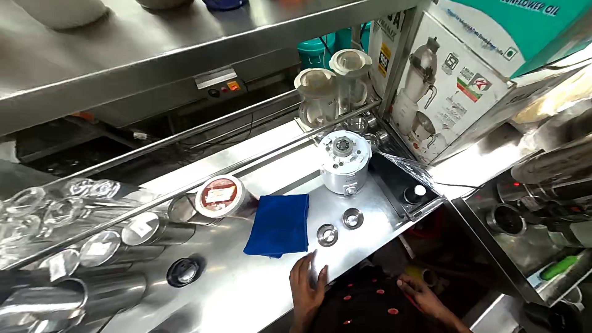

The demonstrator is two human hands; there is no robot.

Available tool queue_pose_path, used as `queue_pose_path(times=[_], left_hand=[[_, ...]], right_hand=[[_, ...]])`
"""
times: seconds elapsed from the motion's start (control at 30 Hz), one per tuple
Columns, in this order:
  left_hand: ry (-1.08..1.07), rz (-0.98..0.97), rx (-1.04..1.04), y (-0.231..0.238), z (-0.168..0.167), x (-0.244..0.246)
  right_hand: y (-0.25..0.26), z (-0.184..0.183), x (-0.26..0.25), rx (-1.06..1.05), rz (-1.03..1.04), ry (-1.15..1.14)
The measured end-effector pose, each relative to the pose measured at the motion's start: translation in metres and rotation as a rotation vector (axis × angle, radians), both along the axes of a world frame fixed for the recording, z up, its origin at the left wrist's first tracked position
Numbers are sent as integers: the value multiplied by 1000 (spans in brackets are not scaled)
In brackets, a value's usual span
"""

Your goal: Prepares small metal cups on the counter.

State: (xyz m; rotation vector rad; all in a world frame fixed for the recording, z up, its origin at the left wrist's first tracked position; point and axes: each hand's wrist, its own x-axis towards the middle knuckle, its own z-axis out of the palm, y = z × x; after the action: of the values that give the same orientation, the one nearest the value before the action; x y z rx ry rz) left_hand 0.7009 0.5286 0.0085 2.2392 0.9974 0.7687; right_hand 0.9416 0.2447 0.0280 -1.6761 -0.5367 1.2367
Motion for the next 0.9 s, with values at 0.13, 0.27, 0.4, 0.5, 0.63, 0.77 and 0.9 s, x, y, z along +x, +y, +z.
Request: queue_pose_path(times=[0.13,0.27,0.4,0.5,0.63,0.77,0.9], left_hand=[[-11,-23,12,-3,-4,-19],[-63,35,-31,7,4,-20],[-79,71,-46,22,14,-15],[-74,77,-29,28,18,-15],[-72,44,-28,28,19,-13],[-83,12,-20,26,19,-15],[-81,-35,-19,29,27,-15]], right_hand=[[12,6,-4,-111,-127,-353],[31,20,-10,-246,-172,-771],[39,14,-5,-176,-154,-744],[41,6,-1,-145,-114,-651],[42,5,1,-66,-77,-675],[41,7,0,-57,-45,-661],[44,16,16,-125,78,-552]])
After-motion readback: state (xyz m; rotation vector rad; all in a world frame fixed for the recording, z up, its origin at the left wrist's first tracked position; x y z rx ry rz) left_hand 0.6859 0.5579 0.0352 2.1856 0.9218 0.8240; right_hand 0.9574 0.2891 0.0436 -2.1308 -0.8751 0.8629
